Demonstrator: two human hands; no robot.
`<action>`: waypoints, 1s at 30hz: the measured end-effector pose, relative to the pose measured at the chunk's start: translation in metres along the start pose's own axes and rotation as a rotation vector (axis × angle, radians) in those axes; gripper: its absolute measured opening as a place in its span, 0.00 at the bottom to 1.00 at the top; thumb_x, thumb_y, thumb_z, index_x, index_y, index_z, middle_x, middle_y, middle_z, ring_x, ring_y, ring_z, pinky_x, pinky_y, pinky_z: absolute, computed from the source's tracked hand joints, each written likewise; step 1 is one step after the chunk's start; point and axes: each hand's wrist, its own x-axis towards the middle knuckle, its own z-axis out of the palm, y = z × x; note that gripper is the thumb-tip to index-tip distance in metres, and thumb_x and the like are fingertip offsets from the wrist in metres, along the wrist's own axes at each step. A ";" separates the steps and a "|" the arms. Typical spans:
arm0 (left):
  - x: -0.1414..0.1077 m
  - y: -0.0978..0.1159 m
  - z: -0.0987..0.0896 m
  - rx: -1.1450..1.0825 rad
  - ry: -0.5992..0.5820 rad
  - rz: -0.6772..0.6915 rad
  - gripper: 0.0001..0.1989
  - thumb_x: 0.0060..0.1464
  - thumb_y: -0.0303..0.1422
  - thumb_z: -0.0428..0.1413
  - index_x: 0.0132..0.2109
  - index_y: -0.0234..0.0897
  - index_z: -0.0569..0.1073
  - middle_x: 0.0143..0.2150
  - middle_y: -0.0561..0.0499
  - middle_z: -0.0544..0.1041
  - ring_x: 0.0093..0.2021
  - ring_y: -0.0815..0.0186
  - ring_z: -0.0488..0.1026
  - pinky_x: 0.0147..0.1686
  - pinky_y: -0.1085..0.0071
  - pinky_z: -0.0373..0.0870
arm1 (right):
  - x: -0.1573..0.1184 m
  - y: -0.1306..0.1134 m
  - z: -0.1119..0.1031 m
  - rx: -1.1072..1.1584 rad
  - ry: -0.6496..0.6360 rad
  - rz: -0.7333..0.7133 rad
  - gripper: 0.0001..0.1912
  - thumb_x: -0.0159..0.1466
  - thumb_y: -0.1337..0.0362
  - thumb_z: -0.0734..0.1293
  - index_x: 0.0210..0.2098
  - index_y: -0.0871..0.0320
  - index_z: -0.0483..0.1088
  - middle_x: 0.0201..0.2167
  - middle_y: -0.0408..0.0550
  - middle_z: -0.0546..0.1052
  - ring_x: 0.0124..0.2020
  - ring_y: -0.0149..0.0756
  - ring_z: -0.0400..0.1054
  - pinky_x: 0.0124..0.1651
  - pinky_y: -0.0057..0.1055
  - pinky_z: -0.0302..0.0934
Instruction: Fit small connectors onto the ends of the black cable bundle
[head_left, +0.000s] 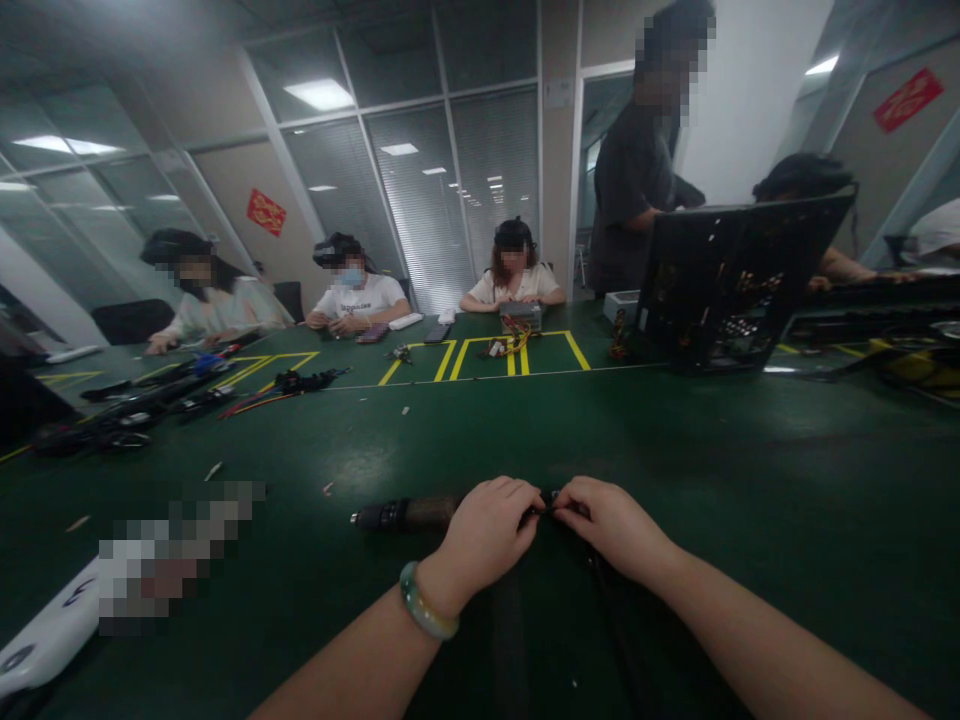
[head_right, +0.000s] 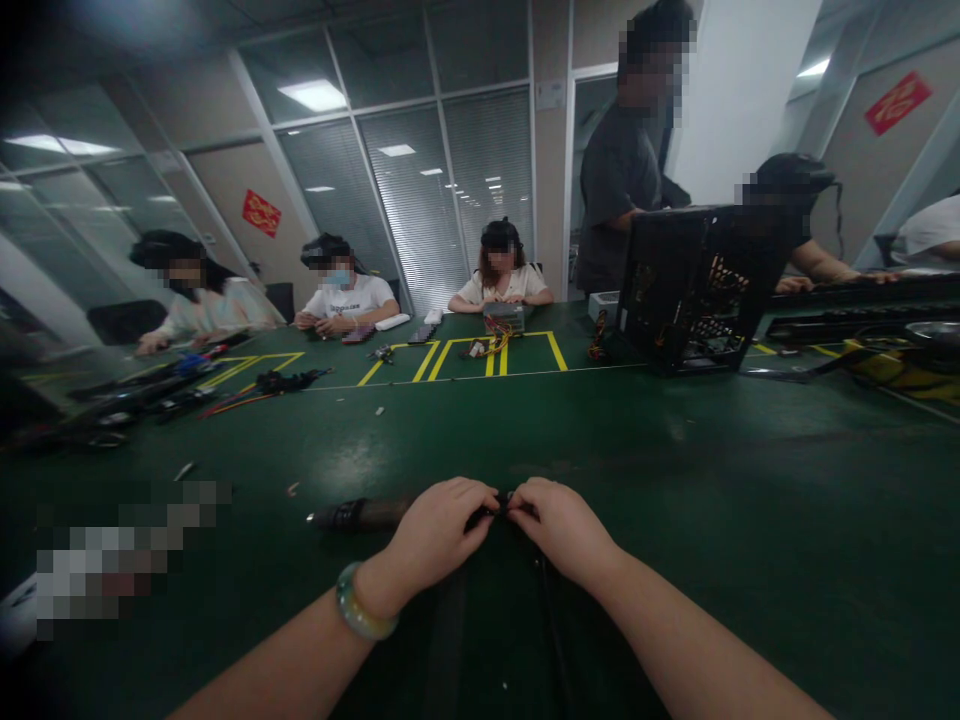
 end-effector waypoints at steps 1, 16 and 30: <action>0.000 0.000 0.000 0.002 -0.001 0.003 0.08 0.56 0.26 0.55 0.43 0.40 0.70 0.43 0.53 0.74 0.45 0.62 0.70 0.46 0.64 0.66 | 0.000 0.000 0.000 0.003 0.003 0.003 0.06 0.64 0.67 0.65 0.35 0.53 0.75 0.34 0.42 0.74 0.34 0.33 0.68 0.35 0.27 0.58; 0.000 0.000 -0.002 0.008 -0.019 -0.014 0.05 0.58 0.27 0.55 0.41 0.40 0.69 0.41 0.53 0.73 0.44 0.62 0.70 0.45 0.65 0.66 | 0.001 -0.003 0.003 0.110 0.020 0.106 0.06 0.63 0.61 0.66 0.36 0.51 0.77 0.36 0.41 0.78 0.38 0.35 0.71 0.39 0.28 0.60; -0.001 -0.001 0.000 -0.017 0.000 -0.030 0.07 0.57 0.28 0.56 0.43 0.40 0.69 0.43 0.52 0.74 0.45 0.61 0.71 0.46 0.63 0.67 | 0.000 0.000 0.004 0.164 -0.020 0.183 0.07 0.63 0.61 0.66 0.36 0.54 0.76 0.35 0.42 0.79 0.35 0.35 0.71 0.35 0.28 0.61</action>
